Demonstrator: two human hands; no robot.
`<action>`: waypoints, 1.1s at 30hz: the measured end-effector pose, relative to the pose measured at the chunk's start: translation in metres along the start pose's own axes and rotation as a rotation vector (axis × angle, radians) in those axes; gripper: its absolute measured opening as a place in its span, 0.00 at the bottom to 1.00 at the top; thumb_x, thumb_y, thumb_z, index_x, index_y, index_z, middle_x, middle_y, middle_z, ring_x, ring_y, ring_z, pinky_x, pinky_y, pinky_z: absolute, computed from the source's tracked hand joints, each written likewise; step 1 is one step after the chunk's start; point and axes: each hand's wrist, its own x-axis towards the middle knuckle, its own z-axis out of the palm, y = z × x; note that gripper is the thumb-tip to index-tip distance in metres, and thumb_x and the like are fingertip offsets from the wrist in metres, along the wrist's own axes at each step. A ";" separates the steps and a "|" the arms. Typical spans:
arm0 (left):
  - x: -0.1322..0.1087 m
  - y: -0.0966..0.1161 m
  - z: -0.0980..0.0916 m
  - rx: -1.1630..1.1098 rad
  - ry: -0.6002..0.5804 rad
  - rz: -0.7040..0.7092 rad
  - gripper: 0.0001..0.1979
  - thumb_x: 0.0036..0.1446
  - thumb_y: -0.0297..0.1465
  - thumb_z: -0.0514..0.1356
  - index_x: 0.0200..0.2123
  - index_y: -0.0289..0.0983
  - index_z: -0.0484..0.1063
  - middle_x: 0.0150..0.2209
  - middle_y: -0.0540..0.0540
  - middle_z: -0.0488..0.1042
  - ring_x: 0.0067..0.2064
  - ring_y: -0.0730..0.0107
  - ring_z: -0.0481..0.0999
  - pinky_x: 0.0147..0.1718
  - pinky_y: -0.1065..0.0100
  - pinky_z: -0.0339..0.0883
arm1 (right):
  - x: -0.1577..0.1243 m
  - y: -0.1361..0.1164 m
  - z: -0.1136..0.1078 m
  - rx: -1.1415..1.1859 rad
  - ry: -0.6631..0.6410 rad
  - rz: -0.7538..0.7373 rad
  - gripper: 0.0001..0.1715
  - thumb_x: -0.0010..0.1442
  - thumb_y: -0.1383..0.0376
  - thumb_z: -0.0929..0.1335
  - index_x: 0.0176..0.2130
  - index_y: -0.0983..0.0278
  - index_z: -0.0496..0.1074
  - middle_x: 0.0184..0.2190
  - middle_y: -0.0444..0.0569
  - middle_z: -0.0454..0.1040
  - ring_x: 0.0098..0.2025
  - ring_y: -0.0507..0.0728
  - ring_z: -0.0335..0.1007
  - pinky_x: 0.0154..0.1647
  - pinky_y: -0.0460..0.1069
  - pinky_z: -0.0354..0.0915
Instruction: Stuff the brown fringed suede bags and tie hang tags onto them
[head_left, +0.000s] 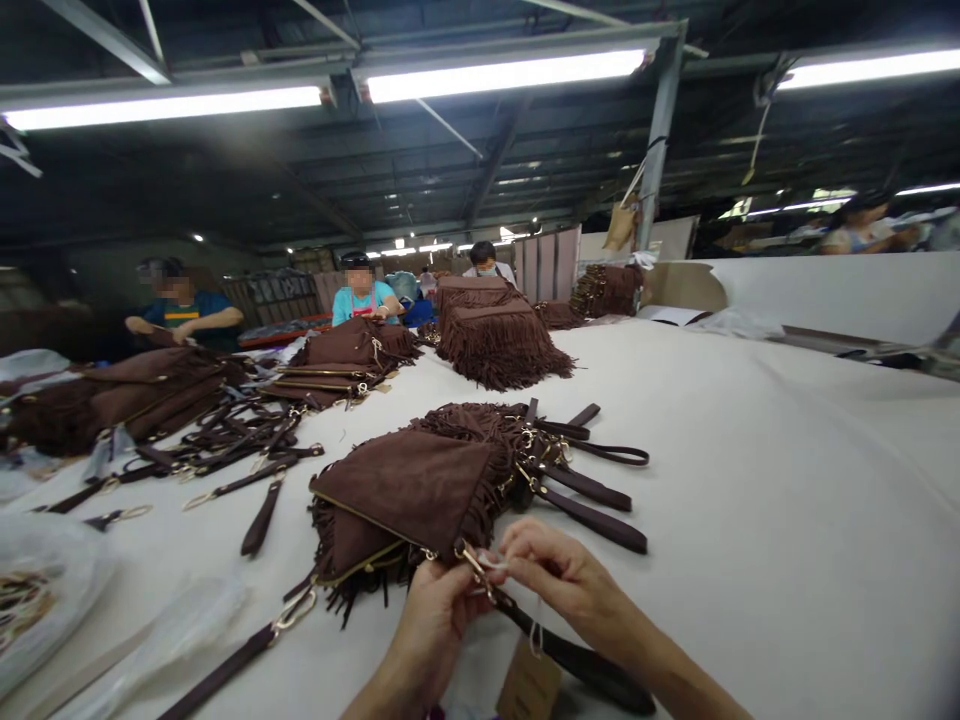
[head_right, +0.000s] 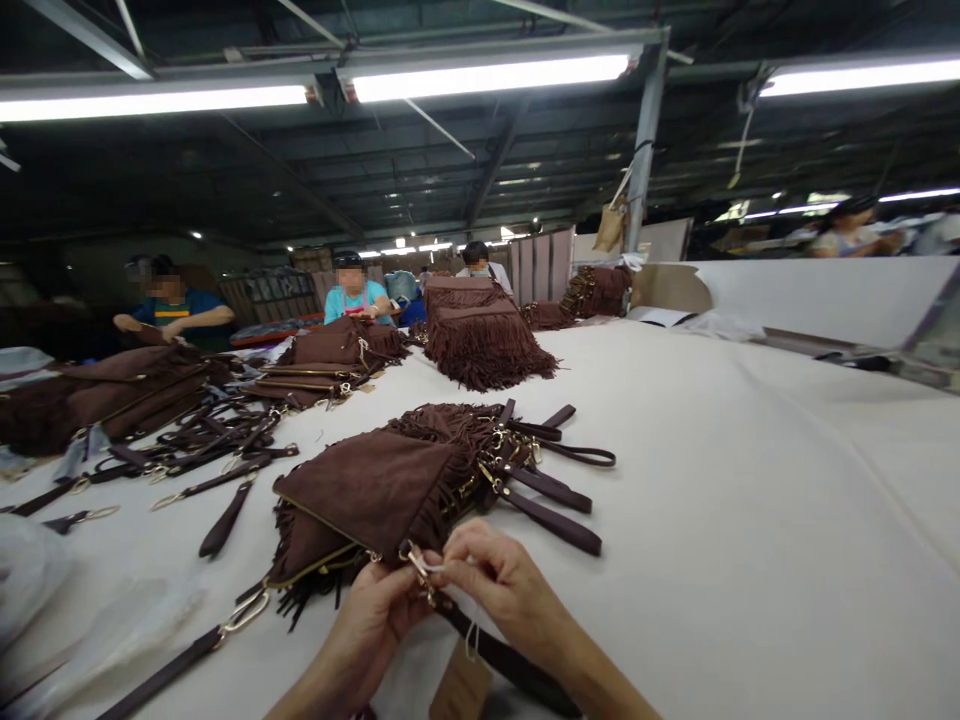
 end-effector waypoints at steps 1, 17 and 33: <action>0.000 0.000 0.000 0.006 -0.015 -0.026 0.14 0.38 0.33 0.68 0.27 0.34 0.68 0.26 0.49 0.73 0.26 0.73 0.70 0.30 0.68 0.65 | 0.001 0.003 -0.002 -0.067 0.042 0.011 0.16 0.64 0.55 0.65 0.29 0.62 0.72 0.30 0.45 0.69 0.33 0.54 0.64 0.34 0.48 0.59; -0.009 0.017 -0.005 0.133 -0.136 -0.026 0.16 0.45 0.36 0.53 0.34 0.31 0.70 0.23 0.48 0.68 0.21 0.78 0.52 0.21 0.71 0.44 | 0.004 -0.003 0.018 -0.709 0.222 -0.334 0.15 0.66 0.66 0.63 0.31 0.63 0.76 0.24 0.45 0.65 0.27 0.51 0.62 0.28 0.47 0.54; -0.005 0.001 -0.004 0.108 -0.034 -0.060 0.10 0.42 0.35 0.55 0.22 0.33 0.71 0.33 0.39 0.79 0.35 0.63 0.73 0.30 0.68 0.57 | 0.008 -0.013 0.018 -1.130 0.260 -0.505 0.22 0.69 0.67 0.60 0.24 0.63 0.70 0.22 0.44 0.62 0.26 0.52 0.56 0.28 0.50 0.48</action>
